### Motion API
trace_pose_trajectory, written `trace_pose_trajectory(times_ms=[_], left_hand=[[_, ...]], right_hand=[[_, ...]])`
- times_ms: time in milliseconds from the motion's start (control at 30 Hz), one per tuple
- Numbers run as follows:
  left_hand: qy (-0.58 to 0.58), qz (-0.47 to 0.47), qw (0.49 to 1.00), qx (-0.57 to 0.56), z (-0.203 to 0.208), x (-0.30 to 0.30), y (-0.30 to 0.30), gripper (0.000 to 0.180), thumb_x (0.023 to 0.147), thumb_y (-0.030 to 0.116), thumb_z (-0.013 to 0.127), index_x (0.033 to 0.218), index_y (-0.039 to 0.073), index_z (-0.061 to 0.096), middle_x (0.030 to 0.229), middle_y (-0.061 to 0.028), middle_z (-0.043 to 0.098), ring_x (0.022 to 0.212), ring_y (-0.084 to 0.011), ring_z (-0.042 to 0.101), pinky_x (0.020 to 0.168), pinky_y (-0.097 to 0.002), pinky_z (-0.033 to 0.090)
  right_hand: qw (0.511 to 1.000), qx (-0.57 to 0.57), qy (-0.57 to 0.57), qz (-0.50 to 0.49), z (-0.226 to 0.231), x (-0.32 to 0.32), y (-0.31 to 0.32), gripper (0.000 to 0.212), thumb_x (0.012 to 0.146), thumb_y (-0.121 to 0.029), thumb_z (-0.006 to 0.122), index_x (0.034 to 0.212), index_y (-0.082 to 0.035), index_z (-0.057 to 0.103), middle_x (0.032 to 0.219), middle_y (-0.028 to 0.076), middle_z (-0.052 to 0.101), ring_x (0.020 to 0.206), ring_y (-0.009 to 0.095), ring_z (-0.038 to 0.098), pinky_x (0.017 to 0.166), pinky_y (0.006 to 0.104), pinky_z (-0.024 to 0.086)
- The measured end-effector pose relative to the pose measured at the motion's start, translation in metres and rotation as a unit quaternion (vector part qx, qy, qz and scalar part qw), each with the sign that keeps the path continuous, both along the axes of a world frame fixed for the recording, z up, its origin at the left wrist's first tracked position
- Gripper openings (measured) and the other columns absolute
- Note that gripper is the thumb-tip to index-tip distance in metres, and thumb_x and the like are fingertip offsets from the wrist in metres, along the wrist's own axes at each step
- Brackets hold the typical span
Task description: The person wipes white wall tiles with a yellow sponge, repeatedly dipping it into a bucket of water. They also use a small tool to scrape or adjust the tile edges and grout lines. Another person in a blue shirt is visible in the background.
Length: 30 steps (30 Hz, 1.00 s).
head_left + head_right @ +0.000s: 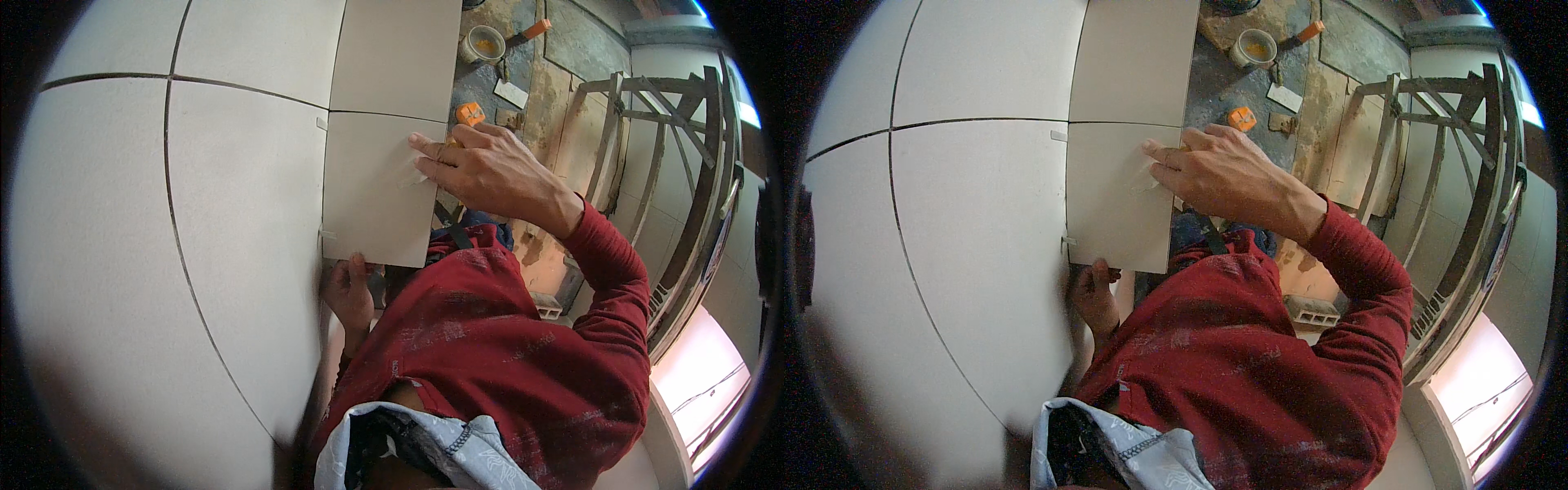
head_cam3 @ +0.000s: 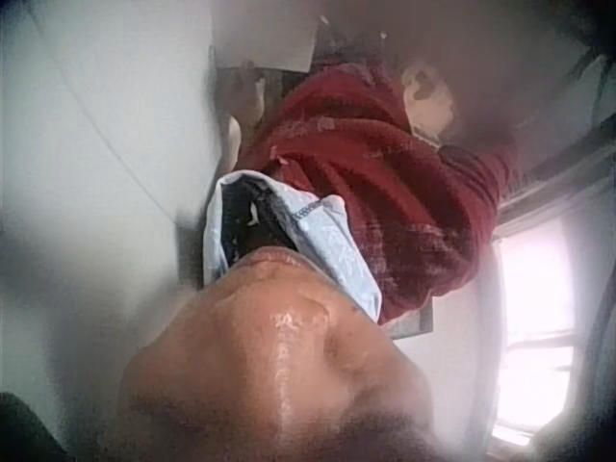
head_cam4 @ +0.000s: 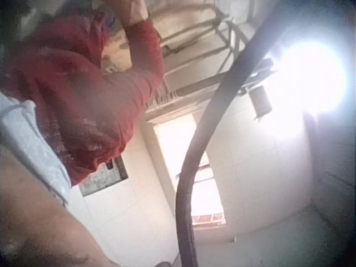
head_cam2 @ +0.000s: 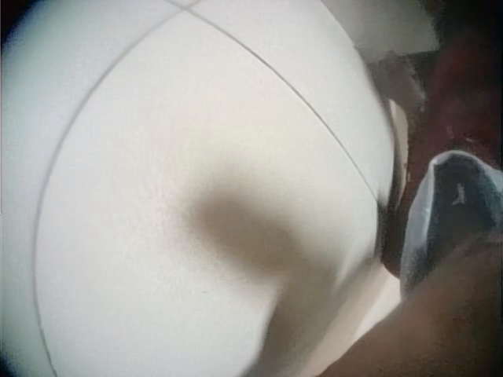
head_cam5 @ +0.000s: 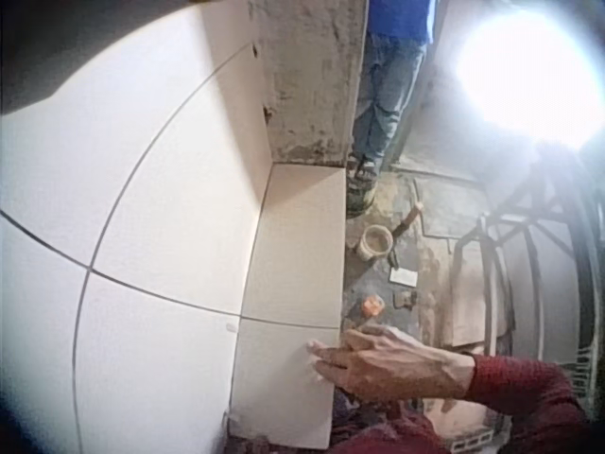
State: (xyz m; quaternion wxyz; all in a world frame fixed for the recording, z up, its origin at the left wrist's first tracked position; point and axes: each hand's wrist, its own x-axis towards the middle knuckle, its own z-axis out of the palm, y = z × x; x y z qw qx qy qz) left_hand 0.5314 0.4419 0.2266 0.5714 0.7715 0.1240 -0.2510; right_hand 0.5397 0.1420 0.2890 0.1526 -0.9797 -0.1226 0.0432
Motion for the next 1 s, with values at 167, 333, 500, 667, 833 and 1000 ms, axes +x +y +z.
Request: trace_pose_trajectory(times_ms=[167,333,500,667,833,1000], left_hand=[[-0.012,-0.044,0.996,0.071,0.0,0.003,0.002,0.035,0.098,0.029,0.062,0.079,-0.001,0.063,0.077,-0.0028,0.064,0.073,-0.0084,0.053,0.07,-0.0261,0.044],[0.005,0.001,1.0,0.012,0.001,0.001,-0.001,0.033,0.097,0.027,0.062,0.079,0.0,0.064,0.077,-0.0027,0.065,0.073,-0.0089,0.054,0.07,-0.0265,0.045],[-0.005,0.018,1.0,0.008,-0.002,0.0,-0.001,0.029,0.096,0.024,0.064,0.078,0.001,0.064,0.076,-0.0031,0.065,0.071,-0.0095,0.056,0.069,-0.0267,0.046],[0.003,0.035,0.999,-0.039,0.005,-0.001,-0.007,0.028,0.096,0.024,0.065,0.077,0.002,0.063,0.075,-0.0024,0.065,0.069,-0.0088,0.057,0.066,-0.0272,0.047],[0.031,0.022,0.999,-0.015,0.011,0.004,-0.01,0.033,0.096,0.027,0.065,0.073,0.004,0.058,0.066,0.0017,0.057,0.06,-0.0044,0.048,0.054,-0.0225,0.039],[-0.013,-0.004,1.0,0.002,0.006,0.002,-0.008,0.037,0.095,0.033,0.066,0.071,0.006,0.057,0.064,0.0036,0.053,0.058,-0.0031,0.043,0.052,-0.0217,0.035]], right_hand=[[1.0,-0.022,0.008,-0.014,0.001,-0.003,0.007,0.027,0.088,-0.017,0.058,0.112,-0.007,0.067,0.136,0.005,0.058,0.101,0.021,0.06,0.085,0.035,0.053],[0.999,-0.015,0.015,-0.025,0.0,-0.006,0.007,0.029,0.09,-0.018,0.057,0.115,-0.007,0.065,0.137,0.006,0.057,0.106,0.023,0.059,0.088,0.0379,0.053],[1.0,0.001,0.009,-0.028,0.002,-0.007,0.006,0.032,0.086,-0.016,0.059,0.115,-0.006,0.065,0.136,0.006,0.058,0.099,0.021,0.059,0.086,0.0357,0.052],[1.0,0.0,-0.002,-0.015,0.007,-0.001,0.006,0.035,0.081,-0.012,0.061,0.115,-0.006,0.066,0.134,0.005,0.059,0.086,0.018,0.058,0.08,0.0327,0.051],[1.0,-0.013,-0.009,-0.012,0.011,0.002,0.006,0.035,0.079,-0.011,0.064,0.113,-0.006,0.066,0.132,0.005,0.061,0.083,0.018,0.058,0.078,0.0323,0.051],[1.0,-0.006,0.019,-0.019,0.014,0.001,0.008,0.03,0.083,-0.011,0.06,0.111,-0.004,0.066,0.13,0.009,0.061,0.099,0.021,0.06,0.087,0.0348,0.051]])
